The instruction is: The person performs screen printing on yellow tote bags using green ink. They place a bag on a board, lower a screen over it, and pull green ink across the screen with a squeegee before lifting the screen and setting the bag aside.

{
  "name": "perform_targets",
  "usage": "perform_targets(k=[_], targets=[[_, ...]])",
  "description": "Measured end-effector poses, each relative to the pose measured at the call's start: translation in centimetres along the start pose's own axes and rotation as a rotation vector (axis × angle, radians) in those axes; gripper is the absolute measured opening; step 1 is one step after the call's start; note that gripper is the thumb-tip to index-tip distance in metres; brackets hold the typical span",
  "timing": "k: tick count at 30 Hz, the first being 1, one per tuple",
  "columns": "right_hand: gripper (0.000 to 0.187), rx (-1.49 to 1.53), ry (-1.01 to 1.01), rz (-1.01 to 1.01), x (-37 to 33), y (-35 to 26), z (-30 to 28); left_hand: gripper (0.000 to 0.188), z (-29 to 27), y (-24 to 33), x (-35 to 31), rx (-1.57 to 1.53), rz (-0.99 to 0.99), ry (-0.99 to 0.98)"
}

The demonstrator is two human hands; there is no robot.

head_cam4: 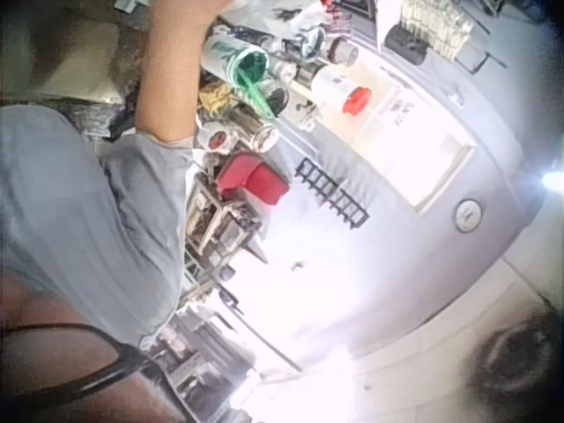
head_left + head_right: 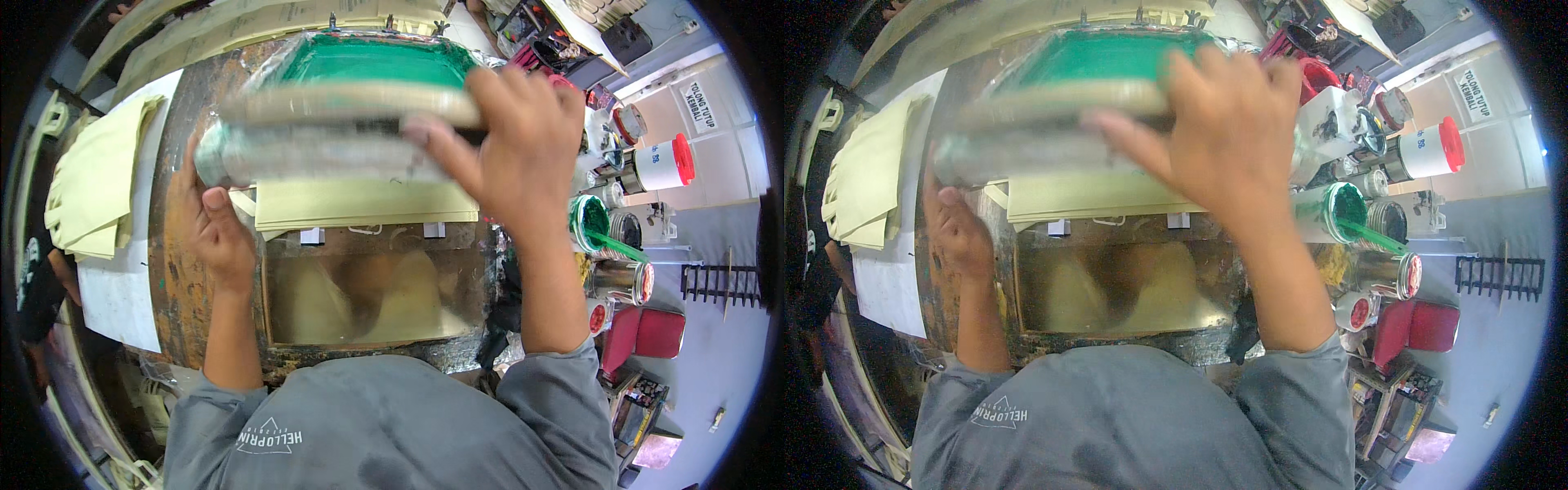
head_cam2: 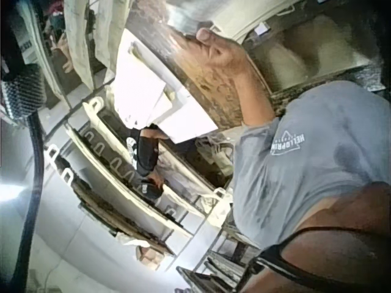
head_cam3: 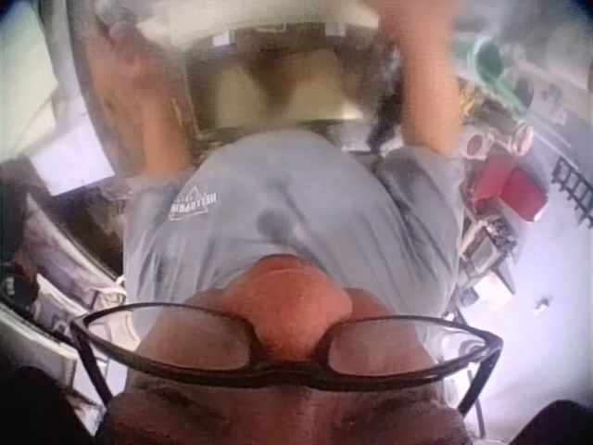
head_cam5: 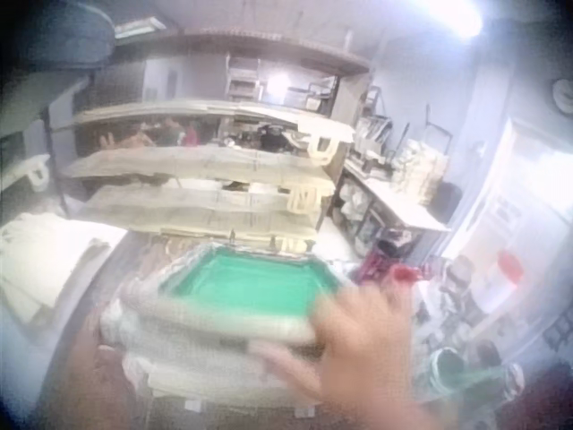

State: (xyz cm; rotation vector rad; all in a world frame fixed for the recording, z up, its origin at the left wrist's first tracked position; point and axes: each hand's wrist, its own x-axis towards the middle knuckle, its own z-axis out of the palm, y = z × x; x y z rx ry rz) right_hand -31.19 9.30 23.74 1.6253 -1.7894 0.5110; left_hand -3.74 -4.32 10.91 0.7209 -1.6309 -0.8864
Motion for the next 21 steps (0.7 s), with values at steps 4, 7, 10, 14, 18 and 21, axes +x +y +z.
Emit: perform_targets(k=[4,7,10,14,18,21], targets=[[0.065,0.083,0.04,0.044,4.4,2.5,0.0,0.076,1.0,-4.6,-2.3,0.822,-0.105,-0.153],[0.07,0.148,-0.077,0.143,5.8,3.4,-0.9,0.058,0.6,-8.3,-4.9,0.901,-0.293,-0.258],[0.074,0.172,-0.045,0.152,6.6,3.4,-1.3,0.043,0.3,-10.2,-5.4,0.751,-0.304,-0.158],[0.069,0.09,-0.032,0.169,6.8,3.2,-0.9,0.022,0.7,-8.1,-1.2,0.687,0.038,-0.051],[0.072,0.077,0.053,0.119,6.2,3.3,-0.5,0.016,-2.3,-5.0,4.9,0.726,0.411,-0.062],[0.072,0.071,0.023,0.104,5.7,3.3,-0.4,0.024,-10.7,-6.5,9.2,0.637,0.241,0.022]])
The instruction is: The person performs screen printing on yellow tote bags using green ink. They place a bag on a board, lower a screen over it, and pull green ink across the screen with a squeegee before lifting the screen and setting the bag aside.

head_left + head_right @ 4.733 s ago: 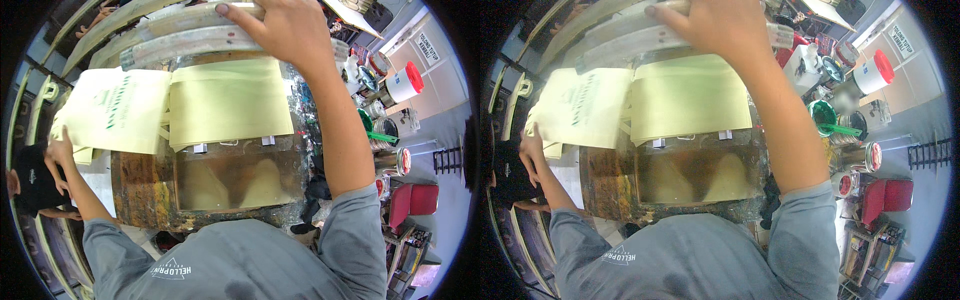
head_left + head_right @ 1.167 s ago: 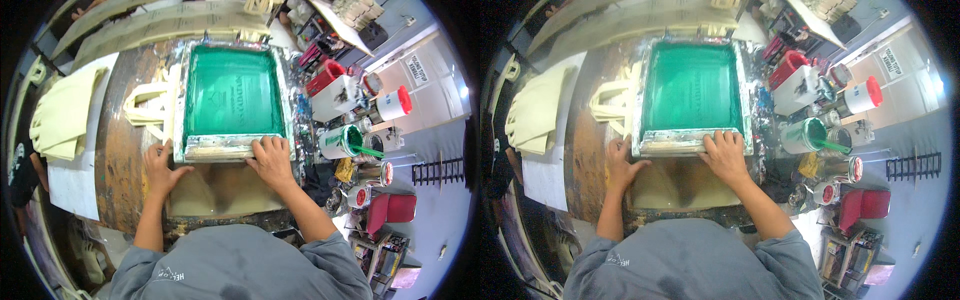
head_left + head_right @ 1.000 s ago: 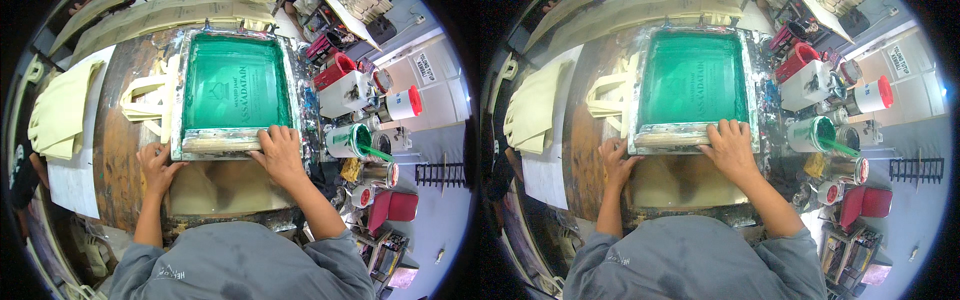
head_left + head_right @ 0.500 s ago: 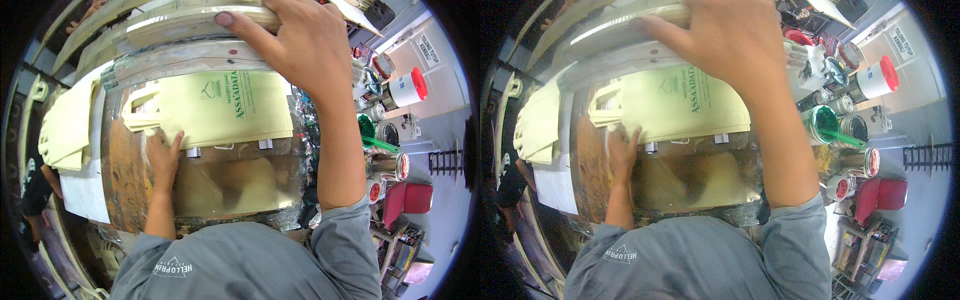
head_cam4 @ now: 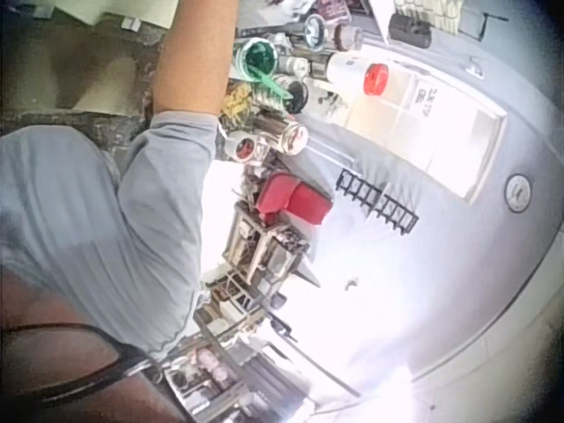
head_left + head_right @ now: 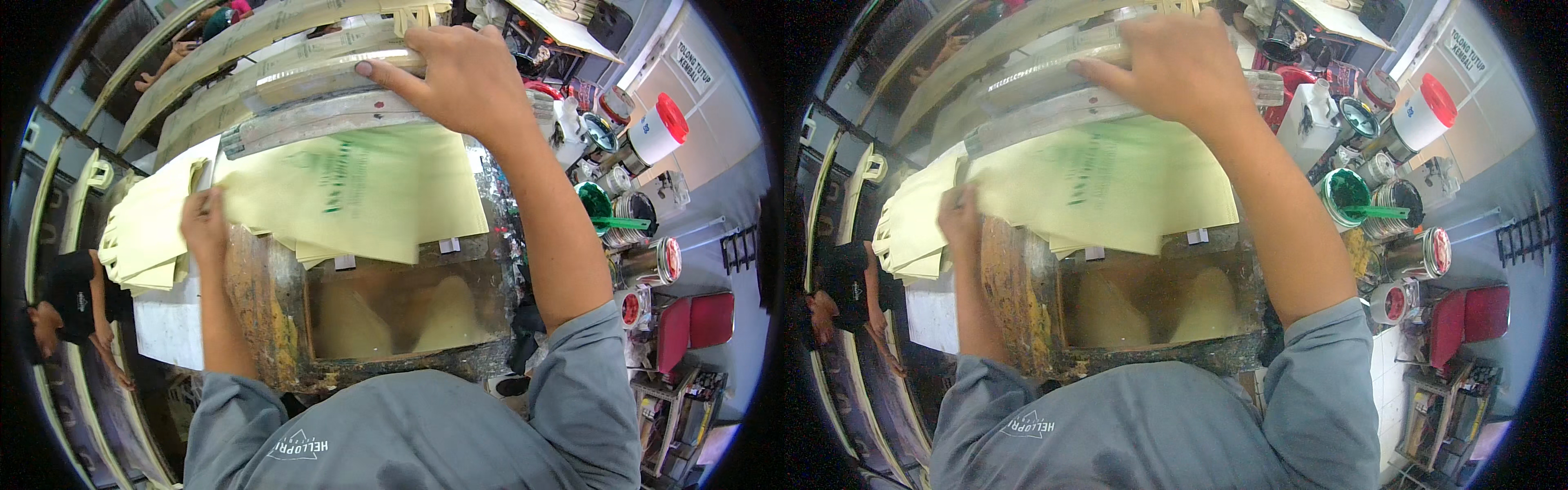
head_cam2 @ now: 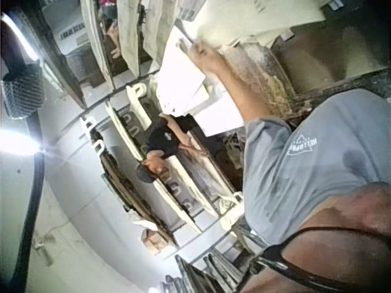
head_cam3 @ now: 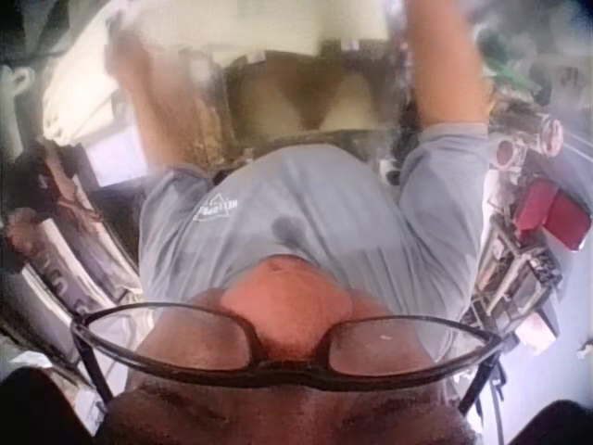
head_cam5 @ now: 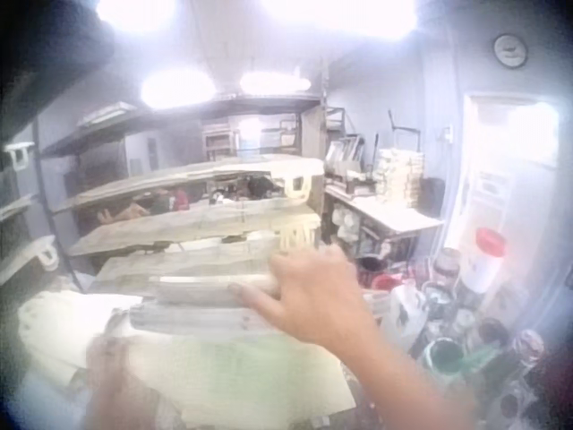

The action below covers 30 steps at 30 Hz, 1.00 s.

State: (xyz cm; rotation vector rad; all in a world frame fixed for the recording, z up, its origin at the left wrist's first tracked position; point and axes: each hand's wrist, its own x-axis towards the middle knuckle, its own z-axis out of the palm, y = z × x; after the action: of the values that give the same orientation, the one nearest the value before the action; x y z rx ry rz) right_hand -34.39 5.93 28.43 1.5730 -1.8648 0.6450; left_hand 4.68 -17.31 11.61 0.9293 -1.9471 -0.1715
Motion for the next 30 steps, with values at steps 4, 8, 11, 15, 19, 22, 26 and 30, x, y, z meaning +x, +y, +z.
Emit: perform_targets(k=[4,8,11,15,19,22,26,30], targets=[[0.072,0.002,0.043,-0.023,0.5,-0.1,-0.2,0.035,-10.5,-11.4,3.7,0.267,-0.167,0.048],[0.074,0.051,-0.192,0.069,2.3,-0.1,-1.7,0.051,-13.1,-6.2,4.7,0.65,-0.273,0.286],[0.079,0.066,-0.412,0.106,4.0,0.2,-2.9,0.068,-3.5,8.1,-1.5,0.341,0.067,-0.033],[0.079,0.046,-0.509,0.185,4.7,0.0,-1.8,0.124,11.3,22.0,-13.9,0.044,0.357,-1.013],[0.077,0.094,-0.328,0.197,2.3,-0.5,0.1,0.123,15.8,22.2,-18.7,-0.055,0.376,-0.811],[0.077,0.077,-0.335,0.241,1.0,-0.6,0.5,0.122,15.7,21.5,-19.9,-0.089,0.377,-0.794],[0.077,0.112,-0.379,0.276,1.7,-1.1,-0.7,0.113,14.3,23.0,-17.9,-0.1,0.381,-0.826],[0.079,0.089,-0.352,0.196,1.4,-1.1,-2.5,0.09,8.7,21.9,-8.9,-0.581,-0.295,-0.401]])
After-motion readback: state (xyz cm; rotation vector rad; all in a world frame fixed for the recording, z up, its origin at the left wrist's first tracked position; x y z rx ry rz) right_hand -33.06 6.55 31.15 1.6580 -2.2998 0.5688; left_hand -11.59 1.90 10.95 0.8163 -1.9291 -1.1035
